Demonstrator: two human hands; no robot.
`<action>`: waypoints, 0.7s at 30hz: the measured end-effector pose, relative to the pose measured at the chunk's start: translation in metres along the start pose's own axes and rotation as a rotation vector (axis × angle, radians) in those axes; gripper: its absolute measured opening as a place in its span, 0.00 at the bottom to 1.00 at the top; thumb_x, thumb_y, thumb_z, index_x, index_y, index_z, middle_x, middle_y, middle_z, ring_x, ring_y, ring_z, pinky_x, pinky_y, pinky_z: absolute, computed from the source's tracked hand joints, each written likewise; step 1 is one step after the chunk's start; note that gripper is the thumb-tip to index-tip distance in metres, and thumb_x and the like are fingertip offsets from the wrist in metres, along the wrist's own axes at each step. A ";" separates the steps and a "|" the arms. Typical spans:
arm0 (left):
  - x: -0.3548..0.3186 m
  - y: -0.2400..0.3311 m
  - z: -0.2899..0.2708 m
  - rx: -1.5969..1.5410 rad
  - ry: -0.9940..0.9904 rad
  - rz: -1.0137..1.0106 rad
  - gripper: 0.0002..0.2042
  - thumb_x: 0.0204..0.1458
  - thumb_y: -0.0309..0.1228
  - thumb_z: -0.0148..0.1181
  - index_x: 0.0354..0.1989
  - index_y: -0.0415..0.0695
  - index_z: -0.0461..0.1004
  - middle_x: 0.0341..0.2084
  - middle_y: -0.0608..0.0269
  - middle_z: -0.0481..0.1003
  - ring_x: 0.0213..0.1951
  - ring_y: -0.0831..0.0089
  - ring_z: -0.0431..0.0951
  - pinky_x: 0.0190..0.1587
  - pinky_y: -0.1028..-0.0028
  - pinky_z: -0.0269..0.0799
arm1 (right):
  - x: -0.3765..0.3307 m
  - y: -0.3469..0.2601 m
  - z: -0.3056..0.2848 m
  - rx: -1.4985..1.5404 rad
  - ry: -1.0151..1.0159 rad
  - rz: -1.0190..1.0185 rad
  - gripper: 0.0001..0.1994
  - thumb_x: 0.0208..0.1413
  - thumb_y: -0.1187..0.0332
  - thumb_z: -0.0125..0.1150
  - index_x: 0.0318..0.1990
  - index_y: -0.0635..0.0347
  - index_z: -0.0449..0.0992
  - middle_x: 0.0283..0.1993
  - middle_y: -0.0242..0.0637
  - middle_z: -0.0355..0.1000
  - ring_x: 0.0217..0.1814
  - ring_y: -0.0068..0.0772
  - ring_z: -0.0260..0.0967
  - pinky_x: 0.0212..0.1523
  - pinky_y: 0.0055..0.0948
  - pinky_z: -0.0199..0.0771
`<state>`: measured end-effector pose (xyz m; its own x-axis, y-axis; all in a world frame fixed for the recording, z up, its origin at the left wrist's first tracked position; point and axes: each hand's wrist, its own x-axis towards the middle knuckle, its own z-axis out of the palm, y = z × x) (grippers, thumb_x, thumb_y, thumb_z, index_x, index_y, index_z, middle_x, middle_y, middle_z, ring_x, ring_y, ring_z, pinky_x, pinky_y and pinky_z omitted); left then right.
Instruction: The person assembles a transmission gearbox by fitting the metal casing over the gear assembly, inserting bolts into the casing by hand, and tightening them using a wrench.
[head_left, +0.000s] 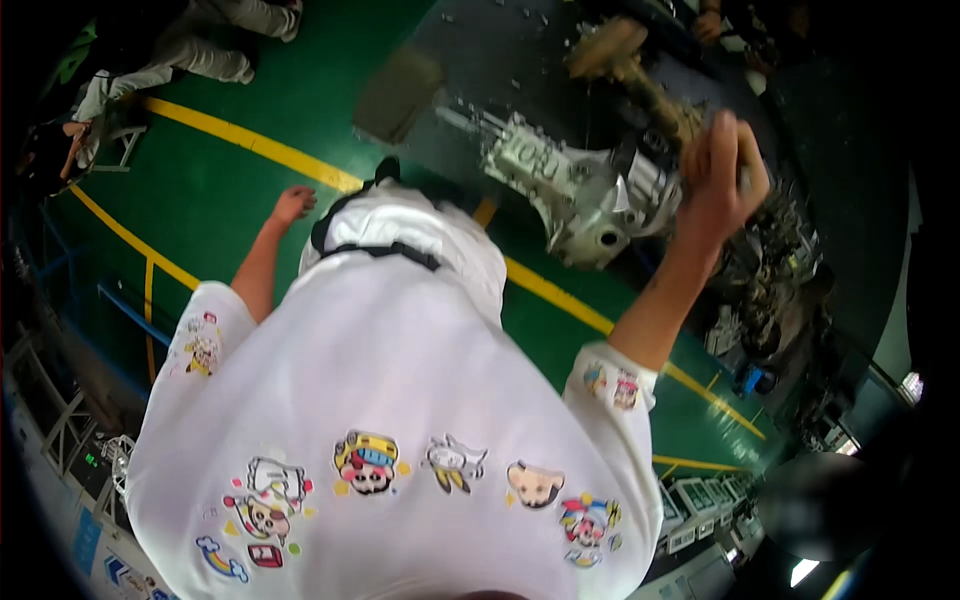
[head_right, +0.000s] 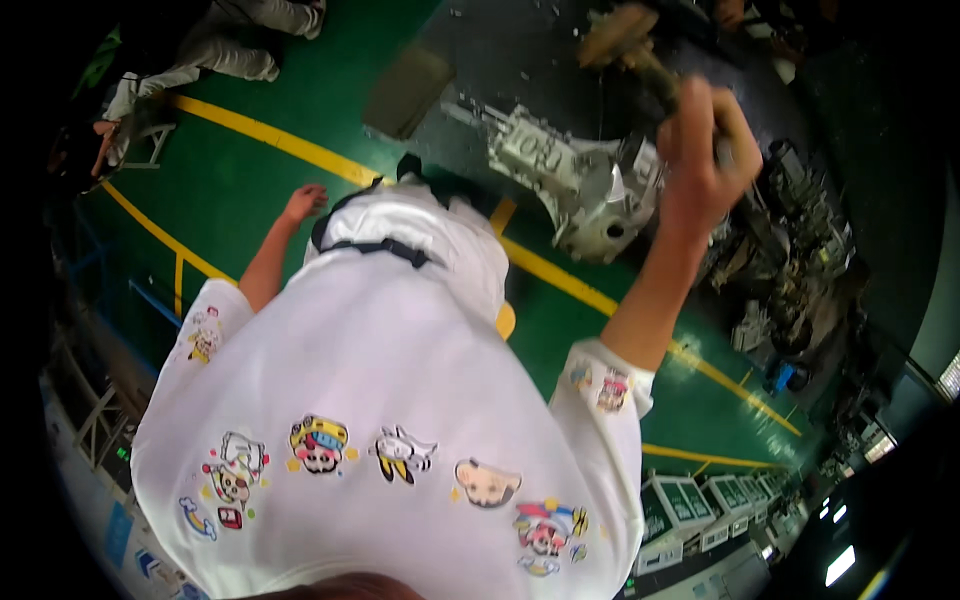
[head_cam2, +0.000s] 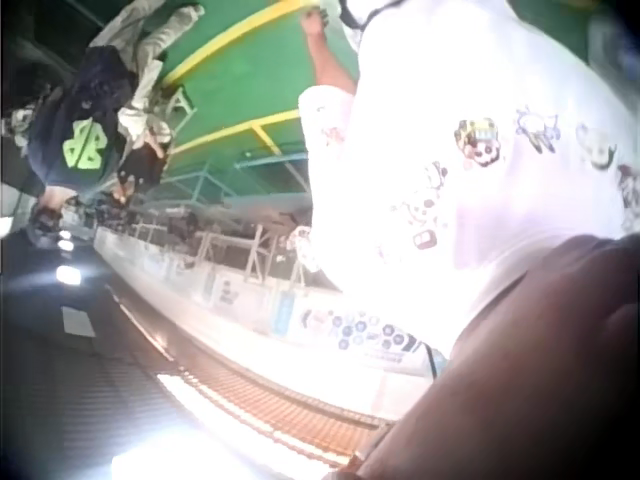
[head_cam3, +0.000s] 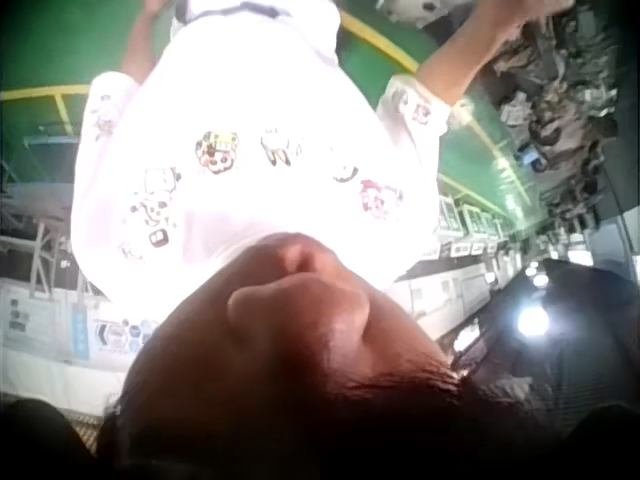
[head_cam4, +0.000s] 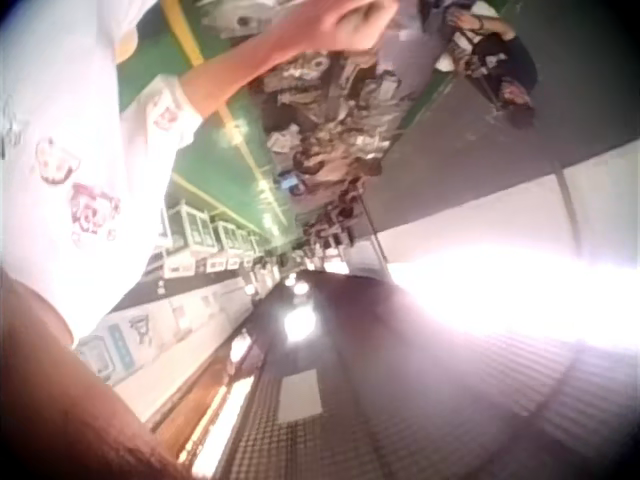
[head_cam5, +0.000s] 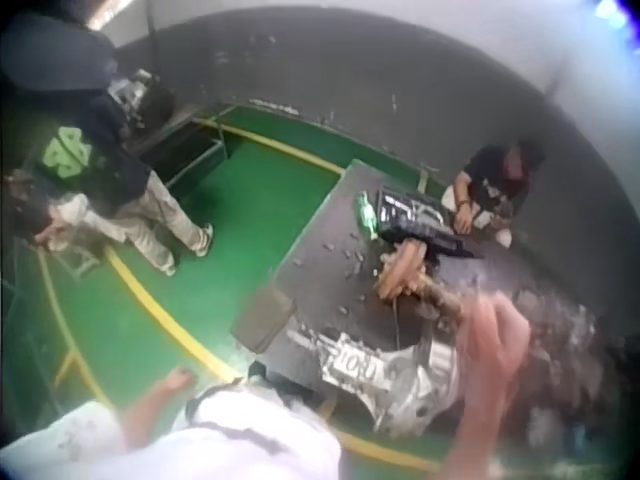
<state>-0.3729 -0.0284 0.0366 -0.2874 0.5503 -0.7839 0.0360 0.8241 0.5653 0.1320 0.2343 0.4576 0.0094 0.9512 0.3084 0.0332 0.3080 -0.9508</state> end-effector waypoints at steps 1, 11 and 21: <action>0.015 0.006 -0.003 -0.005 -0.004 0.017 0.16 0.57 0.39 0.52 0.49 0.45 0.74 0.34 0.65 0.79 0.33 0.75 0.76 0.33 0.74 0.71 | 0.005 -0.005 -0.007 -0.055 0.055 -0.057 0.16 0.61 0.67 0.59 0.21 0.59 0.67 0.16 0.23 0.57 0.17 0.14 0.53 0.19 0.18 0.50; 0.009 -0.012 -0.005 0.038 -0.088 -0.066 0.18 0.56 0.42 0.54 0.51 0.45 0.73 0.39 0.61 0.78 0.40 0.72 0.77 0.39 0.70 0.72 | 0.021 -0.005 -0.013 0.007 0.174 0.022 0.21 0.64 0.67 0.55 0.19 0.55 0.56 0.17 0.24 0.45 0.19 0.18 0.37 0.22 0.28 0.42; 0.017 -0.014 -0.029 0.063 -0.116 0.012 0.17 0.57 0.41 0.53 0.51 0.48 0.74 0.37 0.65 0.78 0.40 0.72 0.77 0.43 0.69 0.73 | 0.008 -0.009 0.011 -0.063 0.121 0.005 0.19 0.63 0.65 0.57 0.21 0.60 0.62 0.16 0.26 0.51 0.18 0.18 0.46 0.24 0.24 0.54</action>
<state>-0.4062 -0.0339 0.0226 -0.1742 0.5693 -0.8035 0.0997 0.8220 0.5607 0.1210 0.2396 0.4686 0.1304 0.9424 0.3081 0.0958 0.2973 -0.9500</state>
